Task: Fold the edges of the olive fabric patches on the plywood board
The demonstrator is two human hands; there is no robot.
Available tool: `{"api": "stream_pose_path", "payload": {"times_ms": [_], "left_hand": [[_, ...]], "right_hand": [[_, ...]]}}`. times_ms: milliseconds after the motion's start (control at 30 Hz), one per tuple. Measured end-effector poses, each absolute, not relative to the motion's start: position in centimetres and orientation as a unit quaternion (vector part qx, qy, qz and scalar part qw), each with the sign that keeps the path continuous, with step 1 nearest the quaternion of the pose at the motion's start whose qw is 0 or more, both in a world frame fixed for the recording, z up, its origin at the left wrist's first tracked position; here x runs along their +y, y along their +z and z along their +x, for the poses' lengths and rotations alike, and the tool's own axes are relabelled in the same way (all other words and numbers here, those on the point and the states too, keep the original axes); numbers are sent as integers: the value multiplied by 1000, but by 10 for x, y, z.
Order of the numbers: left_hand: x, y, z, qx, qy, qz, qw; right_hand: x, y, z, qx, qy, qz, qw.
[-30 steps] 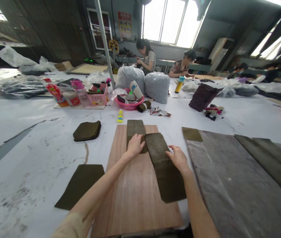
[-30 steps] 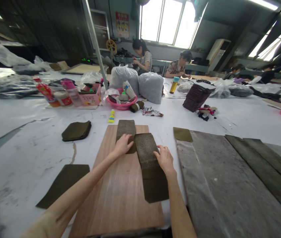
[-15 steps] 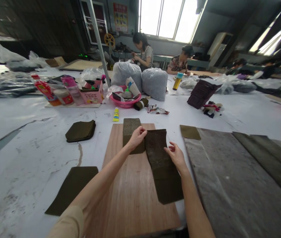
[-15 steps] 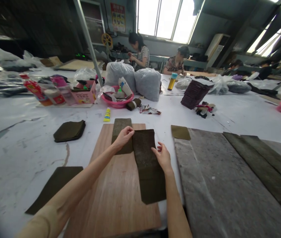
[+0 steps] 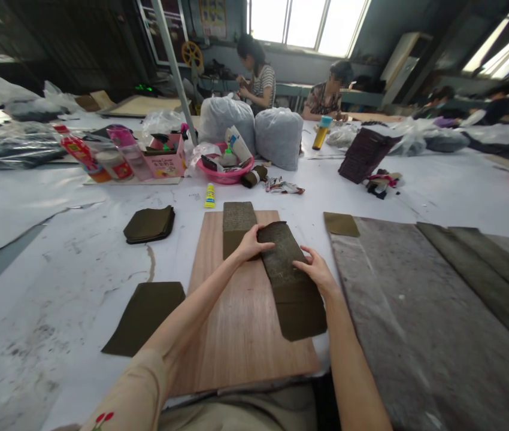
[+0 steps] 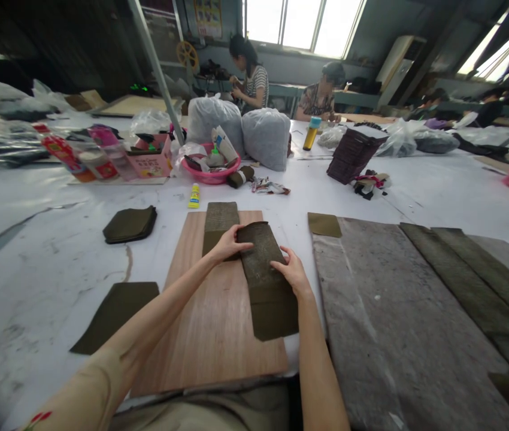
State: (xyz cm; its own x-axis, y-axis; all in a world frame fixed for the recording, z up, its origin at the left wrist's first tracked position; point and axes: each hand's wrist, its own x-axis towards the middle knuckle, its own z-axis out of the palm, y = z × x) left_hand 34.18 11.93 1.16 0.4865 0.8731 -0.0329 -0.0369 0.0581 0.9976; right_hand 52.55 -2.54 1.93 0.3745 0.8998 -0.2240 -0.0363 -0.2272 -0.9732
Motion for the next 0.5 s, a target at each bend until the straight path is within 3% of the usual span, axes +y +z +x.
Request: {"api": "stream_pose_path", "payload": {"times_ms": [267, 500], "left_hand": [[112, 13, 344, 384, 344, 522, 679], [95, 43, 302, 366, 323, 468, 737]], "right_hand": [[-45, 27, 519, -336, 474, -633, 511], [-69, 60, 485, -310, 535, -576, 535]]}}
